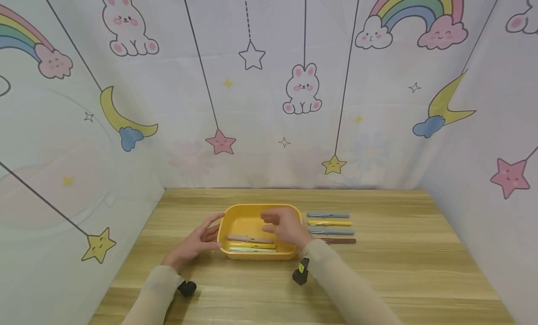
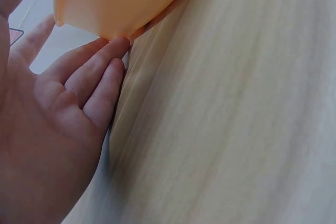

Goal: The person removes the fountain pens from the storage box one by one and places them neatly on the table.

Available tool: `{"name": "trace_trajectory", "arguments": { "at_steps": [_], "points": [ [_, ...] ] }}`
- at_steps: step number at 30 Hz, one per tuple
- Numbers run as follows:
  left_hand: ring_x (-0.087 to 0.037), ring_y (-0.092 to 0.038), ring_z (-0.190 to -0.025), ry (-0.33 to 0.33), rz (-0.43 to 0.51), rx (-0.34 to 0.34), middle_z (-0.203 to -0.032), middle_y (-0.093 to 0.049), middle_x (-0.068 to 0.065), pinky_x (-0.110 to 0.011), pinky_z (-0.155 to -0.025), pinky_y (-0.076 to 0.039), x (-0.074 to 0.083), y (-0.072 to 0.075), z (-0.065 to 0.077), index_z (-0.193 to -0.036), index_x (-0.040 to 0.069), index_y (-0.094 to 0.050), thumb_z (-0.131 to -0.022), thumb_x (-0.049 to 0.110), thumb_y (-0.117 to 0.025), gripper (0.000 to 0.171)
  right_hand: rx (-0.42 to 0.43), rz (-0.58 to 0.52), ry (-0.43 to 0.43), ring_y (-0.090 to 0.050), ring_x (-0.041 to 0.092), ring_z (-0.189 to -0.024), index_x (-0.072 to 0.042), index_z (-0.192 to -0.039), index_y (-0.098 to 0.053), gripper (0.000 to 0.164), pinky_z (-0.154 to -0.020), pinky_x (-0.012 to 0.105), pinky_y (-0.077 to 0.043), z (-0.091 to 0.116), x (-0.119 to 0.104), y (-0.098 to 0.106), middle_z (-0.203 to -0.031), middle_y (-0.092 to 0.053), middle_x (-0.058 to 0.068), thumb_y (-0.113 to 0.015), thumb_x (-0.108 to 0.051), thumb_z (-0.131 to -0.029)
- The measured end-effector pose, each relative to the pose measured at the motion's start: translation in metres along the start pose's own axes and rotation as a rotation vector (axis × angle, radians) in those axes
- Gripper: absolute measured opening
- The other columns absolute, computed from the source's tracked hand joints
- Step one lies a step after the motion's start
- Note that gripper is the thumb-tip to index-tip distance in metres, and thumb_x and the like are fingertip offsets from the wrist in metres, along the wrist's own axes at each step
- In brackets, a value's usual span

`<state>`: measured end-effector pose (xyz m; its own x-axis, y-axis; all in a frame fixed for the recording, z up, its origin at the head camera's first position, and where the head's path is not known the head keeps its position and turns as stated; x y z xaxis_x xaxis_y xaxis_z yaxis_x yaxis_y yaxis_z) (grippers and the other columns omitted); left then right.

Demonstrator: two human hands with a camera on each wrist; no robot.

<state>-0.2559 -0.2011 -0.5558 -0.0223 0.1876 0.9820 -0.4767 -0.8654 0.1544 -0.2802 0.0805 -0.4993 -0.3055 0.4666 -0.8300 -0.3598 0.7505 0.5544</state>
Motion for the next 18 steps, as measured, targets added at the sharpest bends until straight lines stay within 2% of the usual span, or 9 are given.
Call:
{"name": "trace_trajectory", "arguments": {
  "at_steps": [8,12,18],
  "points": [
    [-0.038,-0.034,-0.154,-0.009,-0.006,-0.006,-0.17,-0.03,-0.016,-0.058,-0.123,-0.03,0.0,0.0,0.0,-0.166,0.035,-0.025,-0.096,0.015,-0.079,0.09,-0.055,-0.017,-0.051,-0.072,0.029,-0.117,-0.002,-0.134,-0.07,0.038,-0.094,0.039,-0.061,-0.004,-0.001,-0.015,-0.128,-0.074,0.013,-0.075,-0.005,-0.097],
    [-0.036,-0.033,-0.156,-0.017,-0.011,-0.004,-0.17,-0.03,-0.016,-0.057,-0.124,-0.03,0.001,0.0,0.0,-0.166,0.035,-0.026,-0.096,0.015,-0.079,0.09,-0.089,-0.02,-0.048,-0.074,0.028,-0.114,-0.001,-0.131,-0.071,0.035,-0.093,0.04,-0.062,-0.005,-0.002,-0.021,-0.124,-0.076,0.013,-0.075,-0.002,-0.097],
    [-0.035,-0.034,-0.155,-0.024,-0.012,-0.009,-0.17,-0.031,-0.015,-0.056,-0.124,-0.031,0.001,0.0,0.001,-0.165,0.035,-0.026,-0.096,0.014,-0.079,0.09,-0.128,0.018,-0.052,-0.075,0.024,-0.11,-0.003,-0.127,-0.074,0.032,-0.094,0.04,-0.061,-0.007,0.003,-0.028,-0.118,-0.078,0.008,-0.078,-0.007,-0.095]
  ]
}}
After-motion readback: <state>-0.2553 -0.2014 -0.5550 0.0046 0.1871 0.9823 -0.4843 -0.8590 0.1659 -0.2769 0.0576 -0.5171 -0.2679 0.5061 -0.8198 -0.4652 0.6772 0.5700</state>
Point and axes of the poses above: each hand's wrist, its own z-axis away from the middle knuckle, its own y-axis out of the back of the hand, x = y × z, the point moved 6 cm from there along -z, towards the middle knuckle
